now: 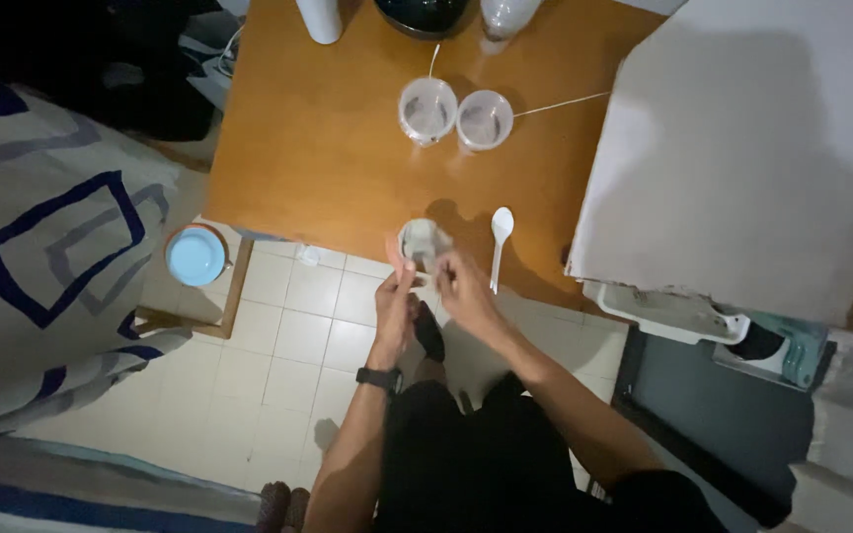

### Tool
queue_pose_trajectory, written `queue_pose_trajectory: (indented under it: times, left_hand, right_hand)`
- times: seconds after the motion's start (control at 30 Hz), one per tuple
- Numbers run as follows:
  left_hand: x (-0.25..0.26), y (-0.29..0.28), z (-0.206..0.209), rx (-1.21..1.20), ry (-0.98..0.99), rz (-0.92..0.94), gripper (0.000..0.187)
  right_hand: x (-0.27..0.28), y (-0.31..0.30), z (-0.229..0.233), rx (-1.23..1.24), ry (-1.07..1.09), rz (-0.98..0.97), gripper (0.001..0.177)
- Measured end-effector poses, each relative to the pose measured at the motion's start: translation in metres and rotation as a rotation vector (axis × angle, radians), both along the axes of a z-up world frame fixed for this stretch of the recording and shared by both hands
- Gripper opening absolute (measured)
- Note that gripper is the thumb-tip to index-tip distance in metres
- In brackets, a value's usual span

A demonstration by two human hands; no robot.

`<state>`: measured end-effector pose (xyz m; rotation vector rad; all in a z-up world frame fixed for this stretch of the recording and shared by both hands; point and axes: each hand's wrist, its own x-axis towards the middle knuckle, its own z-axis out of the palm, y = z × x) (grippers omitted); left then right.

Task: Wiping plastic spoons, forks, and cups with a cloth and organizing them.

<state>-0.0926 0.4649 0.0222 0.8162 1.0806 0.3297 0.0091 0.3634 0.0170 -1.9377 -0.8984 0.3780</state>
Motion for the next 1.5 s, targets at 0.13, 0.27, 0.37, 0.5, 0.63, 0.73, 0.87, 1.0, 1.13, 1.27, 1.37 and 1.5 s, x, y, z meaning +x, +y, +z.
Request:
queue_pose_trajectory:
  times: [0.13, 0.27, 0.37, 0.5, 0.63, 0.73, 0.87, 1.0, 1.13, 1.27, 1.37, 1.5]
  left_hand:
    - [0.011, -0.032, 0.024, 0.055, -0.105, -0.061, 0.024]
    - [0.006, -0.071, 0.053, 0.101, -0.155, -0.278, 0.026]
    - [0.005, -0.109, 0.079, 0.128, -0.206, -0.415, 0.022]
    - [0.004, -0.157, 0.079, 0.292, -0.182, -0.519, 0.012]
    - [0.011, -0.21, 0.117, 0.363, -0.136, -0.604, 0.025]
    - [0.017, -0.251, 0.119, 0.292, -0.102, -0.729, 0.054]
    - [0.018, -0.309, 0.101, 0.177, -0.22, -0.82, 0.029]
    - [0.017, -0.346, 0.077, -0.002, -0.368, -0.874, 0.021]
    - [0.024, -0.345, 0.146, 0.207, -0.316, -1.012, 0.04]
    - [0.021, -0.345, 0.16, 0.268, -0.278, -0.977, 0.027]
    - [0.018, -0.342, 0.169, 0.432, -0.278, -1.029, 0.025]
    - [0.014, -0.335, 0.181, 0.565, -0.222, -0.973, 0.027]
  right_hand:
    - [-0.014, -0.052, 0.055, 0.069, -0.097, 0.157, 0.012]
    - [-0.012, -0.119, 0.058, 0.173, 0.006, -0.006, 0.044]
    - [-0.001, -0.159, 0.104, 0.271, 0.146, -0.021, 0.052]
    - [-0.005, -0.242, 0.079, 0.242, 0.501, -0.265, 0.016]
    - [-0.008, -0.295, 0.142, 0.407, 0.477, -0.438, 0.006]
    - [-0.004, -0.339, 0.137, 0.275, 0.173, -0.655, 0.015]
    - [-0.024, -0.356, 0.131, 0.32, 0.297, -0.562, 0.021]
    - [-0.028, -0.352, 0.158, 0.725, 0.462, -0.639, 0.052]
    - [-0.007, -0.376, 0.161, 0.616, 0.381, -0.753, 0.049]
    - [-0.004, -0.379, 0.125, 0.709, 0.573, -0.748, 0.026]
    - [-0.001, -0.382, 0.133, 0.713, 0.564, -0.829, 0.016]
    - [0.002, -0.385, 0.197, 0.758, 0.07, -0.789, 0.016]
